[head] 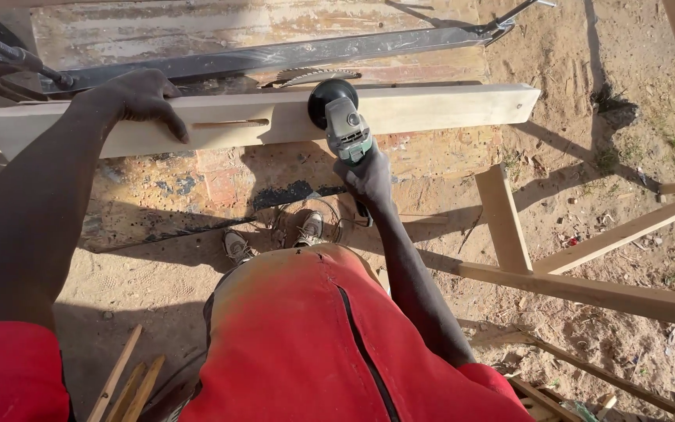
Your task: A person uses an angle grinder with a sanding attachment to smooth the surface and edges of a wooden plank on a workbench.
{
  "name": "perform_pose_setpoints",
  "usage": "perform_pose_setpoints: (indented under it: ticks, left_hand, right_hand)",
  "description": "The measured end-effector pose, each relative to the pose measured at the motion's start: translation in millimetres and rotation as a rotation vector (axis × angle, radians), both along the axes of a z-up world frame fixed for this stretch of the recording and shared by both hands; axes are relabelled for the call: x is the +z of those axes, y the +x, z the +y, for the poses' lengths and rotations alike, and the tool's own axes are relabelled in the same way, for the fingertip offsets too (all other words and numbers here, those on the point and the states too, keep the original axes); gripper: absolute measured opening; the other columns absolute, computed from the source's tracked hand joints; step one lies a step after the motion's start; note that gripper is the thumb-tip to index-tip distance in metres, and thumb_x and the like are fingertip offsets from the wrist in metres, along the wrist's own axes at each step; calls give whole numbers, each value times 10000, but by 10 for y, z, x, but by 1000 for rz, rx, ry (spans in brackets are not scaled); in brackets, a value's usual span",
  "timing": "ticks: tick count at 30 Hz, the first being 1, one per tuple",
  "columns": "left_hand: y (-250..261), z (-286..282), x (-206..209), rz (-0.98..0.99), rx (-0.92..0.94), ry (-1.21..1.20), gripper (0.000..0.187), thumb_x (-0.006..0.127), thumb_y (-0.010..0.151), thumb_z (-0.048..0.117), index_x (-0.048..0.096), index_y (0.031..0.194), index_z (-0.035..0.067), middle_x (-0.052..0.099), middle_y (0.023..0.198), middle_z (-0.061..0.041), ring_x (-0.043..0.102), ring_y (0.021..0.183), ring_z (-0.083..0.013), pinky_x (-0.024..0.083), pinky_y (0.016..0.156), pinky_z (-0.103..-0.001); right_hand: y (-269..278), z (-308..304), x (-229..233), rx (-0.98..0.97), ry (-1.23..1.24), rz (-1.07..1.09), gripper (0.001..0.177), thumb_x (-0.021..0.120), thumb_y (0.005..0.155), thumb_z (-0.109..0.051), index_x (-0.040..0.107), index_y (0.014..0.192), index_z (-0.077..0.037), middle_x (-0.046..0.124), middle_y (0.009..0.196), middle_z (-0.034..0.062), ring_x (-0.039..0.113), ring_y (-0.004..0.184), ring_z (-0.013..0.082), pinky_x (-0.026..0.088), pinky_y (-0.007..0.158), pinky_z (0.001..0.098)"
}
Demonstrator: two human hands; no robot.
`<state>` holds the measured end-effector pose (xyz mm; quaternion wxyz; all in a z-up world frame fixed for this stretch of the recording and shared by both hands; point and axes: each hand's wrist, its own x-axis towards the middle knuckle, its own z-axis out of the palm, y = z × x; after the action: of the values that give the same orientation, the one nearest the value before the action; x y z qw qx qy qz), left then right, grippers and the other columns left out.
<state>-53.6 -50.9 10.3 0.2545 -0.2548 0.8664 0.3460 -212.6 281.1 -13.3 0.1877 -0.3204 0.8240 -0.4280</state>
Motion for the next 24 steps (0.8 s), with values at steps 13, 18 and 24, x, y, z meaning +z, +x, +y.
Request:
perform_pose_setpoints:
  ticks: [13,18,24]
  left_hand:
    - [187,200,139,116,-28,-164,581,791,400,421,339,445,60,284,421,-38,260,419,-174,170,428,-320]
    - [392,489,193,3,-16,-384,577,731,518,408,637,1036,173,667,824,-118,624,826,-302,458,752,-380]
    - [510,636,91,-5,-80,-535,572,652,577,506,632,1028,155,665,806,-88,632,832,-258,447,753,-345]
  right_hand:
    - [-635,531,708,-351,103,-240,171,615,541,-201,529,627,-80,465,507,-8,410,424,100,367,392,255]
    - [-792,736,935,-314,254,-100,235,646,560,-208,566,654,-9,455,571,93,502,596,255,379,585,419]
    - [-192,389,1101,-261,363,-182,300,674,510,-211,573,654,32,509,586,174,523,595,306,376,564,436]
